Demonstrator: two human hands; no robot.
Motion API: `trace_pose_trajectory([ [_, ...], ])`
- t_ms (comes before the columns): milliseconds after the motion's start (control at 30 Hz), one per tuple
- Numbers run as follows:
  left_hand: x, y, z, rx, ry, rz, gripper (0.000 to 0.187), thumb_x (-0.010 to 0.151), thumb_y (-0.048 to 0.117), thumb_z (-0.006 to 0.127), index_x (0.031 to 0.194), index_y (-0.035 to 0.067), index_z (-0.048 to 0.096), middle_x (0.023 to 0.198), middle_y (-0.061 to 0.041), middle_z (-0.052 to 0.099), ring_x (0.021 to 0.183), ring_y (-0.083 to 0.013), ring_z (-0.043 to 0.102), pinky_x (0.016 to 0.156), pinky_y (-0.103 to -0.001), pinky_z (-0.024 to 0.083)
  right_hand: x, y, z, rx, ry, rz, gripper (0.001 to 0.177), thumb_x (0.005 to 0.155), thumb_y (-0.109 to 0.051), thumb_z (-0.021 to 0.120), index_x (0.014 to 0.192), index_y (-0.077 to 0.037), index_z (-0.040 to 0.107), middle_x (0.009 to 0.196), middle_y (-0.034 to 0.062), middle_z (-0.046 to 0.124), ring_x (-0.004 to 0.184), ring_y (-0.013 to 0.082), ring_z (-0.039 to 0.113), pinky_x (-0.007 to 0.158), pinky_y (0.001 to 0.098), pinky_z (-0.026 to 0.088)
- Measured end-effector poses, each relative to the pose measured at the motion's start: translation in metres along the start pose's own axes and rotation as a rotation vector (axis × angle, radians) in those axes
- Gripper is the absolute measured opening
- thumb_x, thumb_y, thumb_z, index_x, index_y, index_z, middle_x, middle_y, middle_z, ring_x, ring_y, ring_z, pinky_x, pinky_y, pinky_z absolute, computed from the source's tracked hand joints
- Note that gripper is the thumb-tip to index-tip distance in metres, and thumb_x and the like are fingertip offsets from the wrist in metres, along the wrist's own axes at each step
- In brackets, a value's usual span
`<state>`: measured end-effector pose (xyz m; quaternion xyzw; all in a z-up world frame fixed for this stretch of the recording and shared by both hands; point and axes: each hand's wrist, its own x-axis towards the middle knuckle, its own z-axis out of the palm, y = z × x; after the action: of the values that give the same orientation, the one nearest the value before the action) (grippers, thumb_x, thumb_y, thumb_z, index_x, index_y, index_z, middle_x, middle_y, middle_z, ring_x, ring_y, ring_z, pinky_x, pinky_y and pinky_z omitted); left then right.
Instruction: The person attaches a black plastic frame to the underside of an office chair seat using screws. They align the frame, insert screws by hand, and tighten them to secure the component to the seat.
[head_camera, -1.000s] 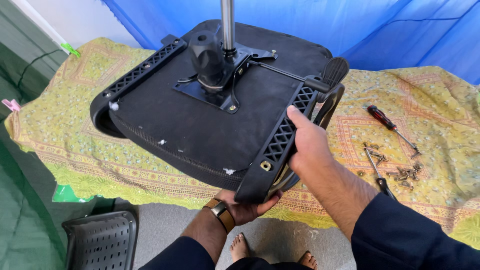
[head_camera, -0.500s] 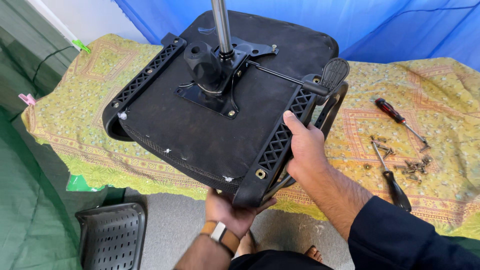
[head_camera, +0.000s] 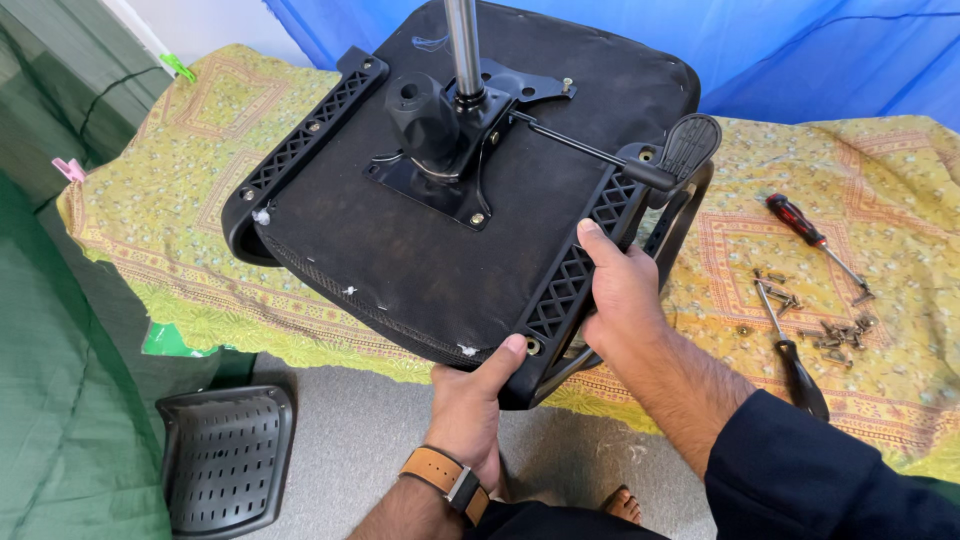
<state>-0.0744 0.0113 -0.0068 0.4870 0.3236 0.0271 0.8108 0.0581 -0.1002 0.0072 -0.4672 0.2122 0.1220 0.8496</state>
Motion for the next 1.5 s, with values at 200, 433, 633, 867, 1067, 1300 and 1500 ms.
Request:
trace_pose_trajectory([
  [200,-0.003,0.011,0.006,-0.03,0.024,-0.07,0.058,0.076,0.019,0.078,0.129,0.003,0.061,0.125,-0.012,0.071,0.123,-0.0215,0.061,0.11,-0.042,0.038,-0.002,-0.003,0.003,0.01,-0.055,-0.005,0.035,0.093,-0.02,0.064,0.122,-0.002,0.06,0.116,0.0125,0.07,0.105,0.0285,0.072,0.092,0.0507,0.061],
  [433,-0.004,0.014,0.011,-0.043,0.024,-0.059,0.062,0.075,0.019,0.079,0.132,0.004,0.059,0.126,-0.012,0.071,0.124,-0.0235,0.062,0.111,-0.043,0.039,0.003,-0.001,-0.001,0.048,-0.108,-0.003,0.031,0.095,-0.019,0.064,0.122,-0.005,0.061,0.115,0.0112,0.069,0.104,0.0283,0.071,0.089,0.0508,0.061],
  [633,0.005,0.008,0.012,-0.024,0.07,-0.101,0.075,0.079,0.021,0.08,0.142,0.007,0.041,0.138,-0.012,0.061,0.131,-0.0208,0.055,0.114,-0.042,0.035,0.012,-0.006,0.0,0.053,-0.085,0.016,0.03,0.093,-0.018,0.064,0.12,-0.005,0.063,0.115,0.0115,0.071,0.103,0.0293,0.071,0.087,0.0533,0.062],
  [867,0.019,-0.014,-0.011,-0.031,-0.034,-0.015,0.083,0.077,0.031,0.078,0.143,-0.003,0.039,0.141,-0.018,0.059,0.132,-0.0256,0.054,0.114,-0.041,0.036,0.015,0.0,-0.004,0.095,-0.119,-0.034,0.032,0.09,-0.014,0.069,0.12,-0.003,0.062,0.115,0.0137,0.071,0.103,0.0311,0.071,0.087,0.0513,0.061],
  [1067,0.017,0.004,-0.021,0.32,0.324,-0.193,0.074,0.088,0.029,0.079,0.134,-0.01,0.037,0.13,-0.023,0.055,0.129,-0.0261,0.049,0.114,-0.044,0.03,0.01,-0.008,-0.007,-0.027,-0.072,0.065,0.034,0.089,-0.018,0.068,0.119,-0.003,0.064,0.114,0.0125,0.071,0.105,0.0289,0.071,0.09,0.0532,0.06],
  [1300,-0.017,0.006,0.005,0.803,0.296,1.014,0.031,0.08,0.017,0.081,0.099,0.0,0.063,0.095,-0.014,0.059,0.085,-0.0255,0.061,0.076,-0.038,0.049,0.015,-0.018,-0.005,-0.103,-0.082,0.048,0.031,0.09,-0.018,0.072,0.113,0.001,0.068,0.109,0.0135,0.074,0.1,0.028,0.072,0.088,0.0484,0.059],
  [1500,-0.024,-0.039,0.014,1.01,-0.714,0.893,0.013,0.089,0.02,0.076,0.091,0.01,0.069,0.082,-0.009,0.068,0.079,-0.0296,0.069,0.07,-0.04,0.054,0.025,-0.016,-0.009,-0.106,-0.116,0.079,0.029,0.09,-0.019,0.071,0.111,0.0,0.068,0.104,0.0122,0.075,0.092,0.0266,0.074,0.082,0.0473,0.061],
])
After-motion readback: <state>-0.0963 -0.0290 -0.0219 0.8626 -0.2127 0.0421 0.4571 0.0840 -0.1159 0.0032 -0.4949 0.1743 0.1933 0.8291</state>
